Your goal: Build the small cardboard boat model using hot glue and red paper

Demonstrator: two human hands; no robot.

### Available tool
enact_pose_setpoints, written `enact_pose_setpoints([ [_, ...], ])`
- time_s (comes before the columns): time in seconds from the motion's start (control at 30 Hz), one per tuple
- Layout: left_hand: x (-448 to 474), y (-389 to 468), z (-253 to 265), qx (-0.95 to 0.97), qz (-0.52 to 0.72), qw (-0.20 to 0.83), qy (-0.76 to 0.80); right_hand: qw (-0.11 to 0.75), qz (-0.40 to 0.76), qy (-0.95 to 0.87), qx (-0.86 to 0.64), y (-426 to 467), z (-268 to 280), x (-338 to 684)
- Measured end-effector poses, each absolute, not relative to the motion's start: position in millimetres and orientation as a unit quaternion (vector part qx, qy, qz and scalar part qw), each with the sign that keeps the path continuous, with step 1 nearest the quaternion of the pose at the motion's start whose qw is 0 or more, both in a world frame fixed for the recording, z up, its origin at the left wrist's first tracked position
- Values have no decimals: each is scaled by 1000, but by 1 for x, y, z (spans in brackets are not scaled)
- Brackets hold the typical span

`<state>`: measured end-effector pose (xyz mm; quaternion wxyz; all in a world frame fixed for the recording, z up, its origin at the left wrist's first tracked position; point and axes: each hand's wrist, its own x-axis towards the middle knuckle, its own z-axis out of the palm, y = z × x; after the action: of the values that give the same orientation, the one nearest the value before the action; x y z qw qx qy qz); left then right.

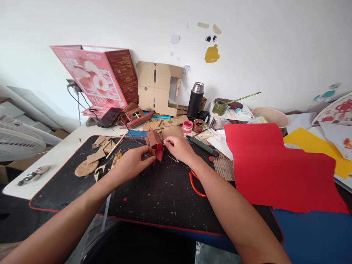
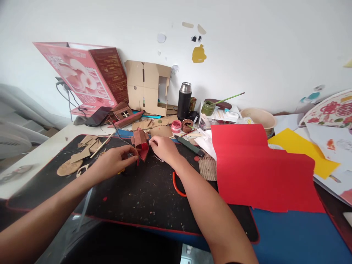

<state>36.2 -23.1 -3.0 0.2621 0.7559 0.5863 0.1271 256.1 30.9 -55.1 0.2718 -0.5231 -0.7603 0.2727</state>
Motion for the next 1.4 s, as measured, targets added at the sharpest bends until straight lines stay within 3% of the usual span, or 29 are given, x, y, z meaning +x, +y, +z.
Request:
enact_pose_setpoints([
  [0.9,30,-25,-7,763,130,259,578,256,266,-791,-488,31,-60,256],
  [1.2,17,-15,-13,754,186,249,578,234,276,-800,-479,28,-56,254],
  [1.4,9,0,-9,741,190,294,573,229,275,-805,-474,27,-58,253],
])
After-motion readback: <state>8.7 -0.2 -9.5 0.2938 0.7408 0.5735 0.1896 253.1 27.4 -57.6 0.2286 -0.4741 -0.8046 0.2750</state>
